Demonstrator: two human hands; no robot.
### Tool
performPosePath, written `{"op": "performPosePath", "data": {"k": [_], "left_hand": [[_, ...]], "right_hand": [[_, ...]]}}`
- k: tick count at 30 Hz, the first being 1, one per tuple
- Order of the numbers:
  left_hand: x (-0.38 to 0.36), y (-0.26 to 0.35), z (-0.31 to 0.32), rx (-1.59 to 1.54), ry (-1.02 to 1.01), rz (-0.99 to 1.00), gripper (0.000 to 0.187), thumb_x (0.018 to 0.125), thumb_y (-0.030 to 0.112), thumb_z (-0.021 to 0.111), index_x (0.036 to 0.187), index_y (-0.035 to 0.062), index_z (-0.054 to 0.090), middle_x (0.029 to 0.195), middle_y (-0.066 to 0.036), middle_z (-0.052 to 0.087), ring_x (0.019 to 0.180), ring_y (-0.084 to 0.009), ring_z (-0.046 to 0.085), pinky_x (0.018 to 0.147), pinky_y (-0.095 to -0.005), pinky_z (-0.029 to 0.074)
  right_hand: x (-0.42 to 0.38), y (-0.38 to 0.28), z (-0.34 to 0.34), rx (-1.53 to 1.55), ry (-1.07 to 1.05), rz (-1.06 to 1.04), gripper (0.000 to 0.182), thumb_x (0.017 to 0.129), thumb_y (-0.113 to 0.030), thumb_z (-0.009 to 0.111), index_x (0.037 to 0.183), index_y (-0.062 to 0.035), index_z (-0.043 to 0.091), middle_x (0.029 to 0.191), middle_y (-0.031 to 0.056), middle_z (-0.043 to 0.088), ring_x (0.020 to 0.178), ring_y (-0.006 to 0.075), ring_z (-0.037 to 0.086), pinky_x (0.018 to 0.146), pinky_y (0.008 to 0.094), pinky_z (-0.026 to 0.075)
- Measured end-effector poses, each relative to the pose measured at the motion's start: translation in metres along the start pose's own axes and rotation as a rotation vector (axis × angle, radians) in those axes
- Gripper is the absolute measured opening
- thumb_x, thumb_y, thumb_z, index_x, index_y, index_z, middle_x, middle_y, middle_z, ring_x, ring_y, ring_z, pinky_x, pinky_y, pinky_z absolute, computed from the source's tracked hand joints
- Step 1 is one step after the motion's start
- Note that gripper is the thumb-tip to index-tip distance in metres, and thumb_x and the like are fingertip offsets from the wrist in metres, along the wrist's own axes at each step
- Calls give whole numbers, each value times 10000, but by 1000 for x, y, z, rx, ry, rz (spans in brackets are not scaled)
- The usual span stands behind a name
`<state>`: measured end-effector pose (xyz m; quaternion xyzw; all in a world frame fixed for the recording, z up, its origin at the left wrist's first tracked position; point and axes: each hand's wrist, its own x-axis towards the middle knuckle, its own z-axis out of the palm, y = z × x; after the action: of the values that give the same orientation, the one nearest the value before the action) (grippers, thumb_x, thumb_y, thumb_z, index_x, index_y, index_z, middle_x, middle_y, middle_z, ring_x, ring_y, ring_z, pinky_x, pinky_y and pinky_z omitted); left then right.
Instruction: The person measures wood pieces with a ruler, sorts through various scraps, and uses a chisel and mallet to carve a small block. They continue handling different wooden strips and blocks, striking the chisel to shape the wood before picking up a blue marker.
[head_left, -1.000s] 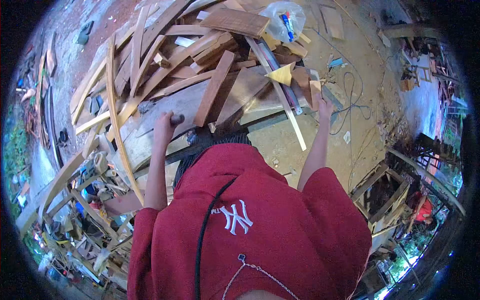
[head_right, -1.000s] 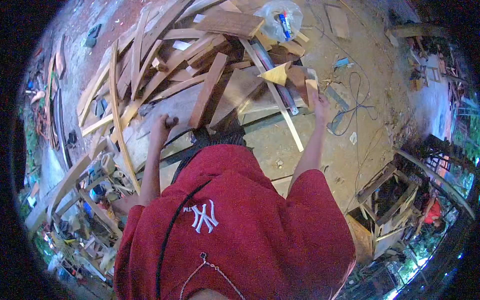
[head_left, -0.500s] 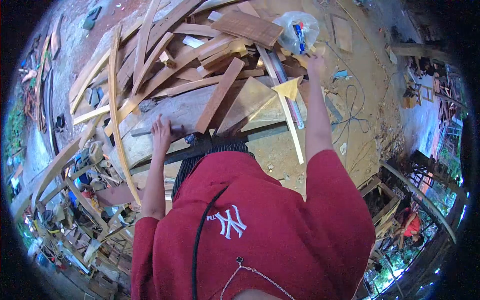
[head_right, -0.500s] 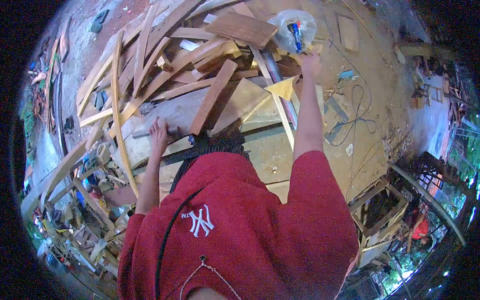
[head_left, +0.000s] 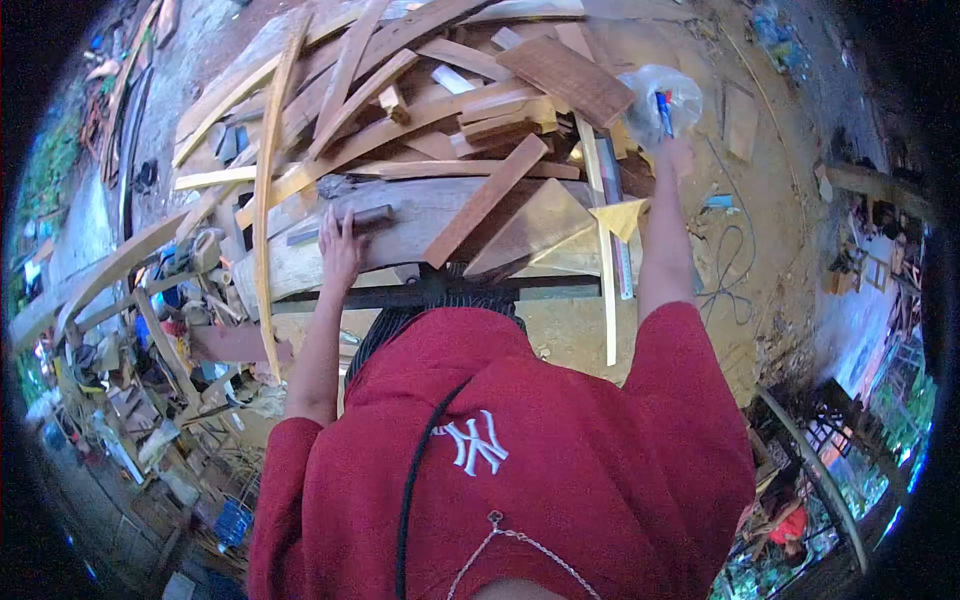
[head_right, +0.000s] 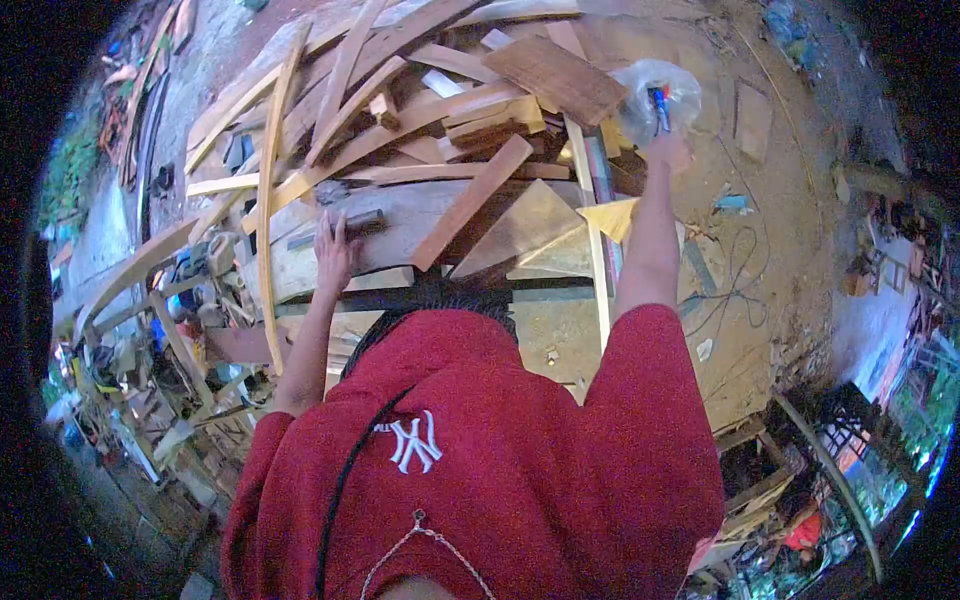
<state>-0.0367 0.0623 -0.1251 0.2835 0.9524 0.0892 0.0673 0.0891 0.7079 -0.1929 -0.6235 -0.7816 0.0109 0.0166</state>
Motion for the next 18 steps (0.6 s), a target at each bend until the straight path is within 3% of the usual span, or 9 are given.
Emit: {"op": "performPosePath", "data": {"k": [2, 4, 6, 8, 10, 12, 15, 18], "left_hand": [[5, -6, 0, 22, -5, -17, 642, 816, 209, 608, 1383, 181, 309, 1448, -214, 189, 1311, -399, 235, 1075, -471, 199], [10, -10, 1, 20, 14, -14, 597, 796, 182, 622, 1339, 183, 374, 1428, -214, 234, 1306, -384, 256, 1067, -462, 223], [15, -16, 6, 25, -10, -2, 558, 793, 166, 617, 1311, 165, 407, 1423, -202, 256, 1293, -382, 279, 1062, -459, 237], [16, -17, 3, 100, 9, 51, 470, 790, 138, 602, 1242, 133, 471, 1373, -166, 350, 1255, -361, 337, 1046, -449, 270], [20, -16, -2, 87, 2, 64, 441, 790, 138, 590, 1218, 127, 486, 1306, -148, 411, 1226, -340, 369, 1031, -440, 287], [27, -12, -7, 52, 64, 110, 404, 788, 128, 564, 1188, 130, 504, 1146, -125, 509, 1127, -304, 449, 964, -423, 352], [49, 4, -25, -29, 137, 142, 392, 793, 112, 542, 1183, 135, 511, 1083, -109, 533, 1047, -299, 493, 903, -419, 392], [90, -1, -14, -57, 228, 332, 389, 790, 100, 536, 1176, 141, 520, 1024, -100, 547, 986, -298, 518, 860, -412, 417]], "right_hand": [[4, 15, 9, 102, 141, 20, 439, 768, -454, 597, 790, -26, 693, 814, 170, 672, 758, 335, 665, 670, 441, 519], [-16, 34, -7, 194, 230, -115, 449, 755, -433, 610, 758, 10, 681, 759, 186, 662, 669, 341, 652, 595, 436, 497], [-63, 36, -62, 337, -41, -38, 340, 830, -370, 572, 926, -57, 663, 812, 126, 667, 753, 288, 648, 639, 401, 488], [-92, 57, -34, 1368, -130, 141, 300, 887, -301, 538, 973, -35, 646, 861, 54, 655, 812, 194, 619, 704, 329, 468], [-142, 70, -70, 1736, -520, 323, 252, 900, -269, 550, 1045, -71, 607, 972, 61, 633, 822, 163, 595, 672, 296, 470], [-210, 41, -124, 2064, -635, 253, 252, 907, -266, 546, 1037, -56, 599, 975, 72, 637, 858, 161, 597, 724, 311, 475], [-275, 32, -131, 1929, -741, 485, 210, 906, -224, 544, 1031, -66, 601, 906, 26, 625, 803, 114, 565, 736, 255, 436], [-327, 17, -134, 1882, -1007, 384, 190, 900, -189, 543, 1019, -49, 593, 913, 22, 625, 791, 102, 570, 725, 245, 437]]}}
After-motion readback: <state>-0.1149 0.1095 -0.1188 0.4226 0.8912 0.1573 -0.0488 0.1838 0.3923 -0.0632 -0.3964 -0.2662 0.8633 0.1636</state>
